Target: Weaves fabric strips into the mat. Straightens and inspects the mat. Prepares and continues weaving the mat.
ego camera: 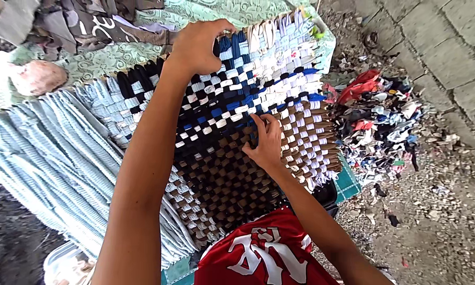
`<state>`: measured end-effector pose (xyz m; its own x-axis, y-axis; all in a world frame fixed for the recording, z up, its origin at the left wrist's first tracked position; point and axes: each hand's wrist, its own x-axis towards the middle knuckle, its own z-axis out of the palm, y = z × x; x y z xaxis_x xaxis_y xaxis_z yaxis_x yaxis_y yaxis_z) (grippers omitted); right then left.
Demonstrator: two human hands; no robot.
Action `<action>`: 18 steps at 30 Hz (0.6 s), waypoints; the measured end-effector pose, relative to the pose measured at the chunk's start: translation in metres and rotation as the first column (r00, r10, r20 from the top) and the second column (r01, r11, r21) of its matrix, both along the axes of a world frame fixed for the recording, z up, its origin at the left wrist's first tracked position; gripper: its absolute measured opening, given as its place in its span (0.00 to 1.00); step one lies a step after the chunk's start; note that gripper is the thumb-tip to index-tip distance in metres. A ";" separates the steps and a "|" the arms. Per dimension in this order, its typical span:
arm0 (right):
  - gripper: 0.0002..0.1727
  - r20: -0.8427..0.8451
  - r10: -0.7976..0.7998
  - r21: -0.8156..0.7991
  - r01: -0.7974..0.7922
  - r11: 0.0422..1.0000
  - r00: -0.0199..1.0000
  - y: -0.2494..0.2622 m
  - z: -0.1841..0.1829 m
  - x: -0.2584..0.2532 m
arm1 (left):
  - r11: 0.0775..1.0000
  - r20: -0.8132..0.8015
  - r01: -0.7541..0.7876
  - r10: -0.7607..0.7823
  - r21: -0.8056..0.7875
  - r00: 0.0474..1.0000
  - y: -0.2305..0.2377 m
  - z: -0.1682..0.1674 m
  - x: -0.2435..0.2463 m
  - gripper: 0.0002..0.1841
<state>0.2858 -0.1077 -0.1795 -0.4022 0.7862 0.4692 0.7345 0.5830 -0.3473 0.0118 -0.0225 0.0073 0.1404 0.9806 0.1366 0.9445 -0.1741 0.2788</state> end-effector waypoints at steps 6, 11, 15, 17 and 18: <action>0.47 -0.032 0.131 -0.025 -0.132 0.991 0.991 0.013 -0.007 0.015 | 1.000 0.017 0.015 -0.015 0.002 1.000 0.001 -0.002 -0.004 0.39; 0.45 -0.187 0.161 -0.107 -0.183 0.977 0.969 0.014 -0.008 0.016 | 1.000 0.016 0.007 -0.007 0.018 1.000 0.002 -0.004 -0.002 0.40; 0.46 -0.266 0.138 -0.052 -0.157 0.986 0.954 0.004 0.004 0.011 | 1.000 0.005 0.004 -0.004 0.028 1.000 0.002 -0.004 0.000 0.40; 0.48 -0.234 0.103 0.019 -0.101 0.995 0.967 0.007 0.012 -0.002 | 0.999 0.015 0.011 -0.011 0.036 1.000 0.001 -0.004 0.000 0.39; 0.50 -0.203 0.083 0.039 -0.077 0.996 0.976 0.010 0.015 -0.009 | 0.999 0.016 0.012 -0.013 0.039 1.000 0.001 -0.004 0.000 0.39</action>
<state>0.2764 -0.0981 -0.1647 -0.3565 0.7393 0.5713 0.6002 0.6498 -0.4664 0.0118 -0.0218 0.0035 0.1501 0.9726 0.1773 0.9375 -0.1970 0.2867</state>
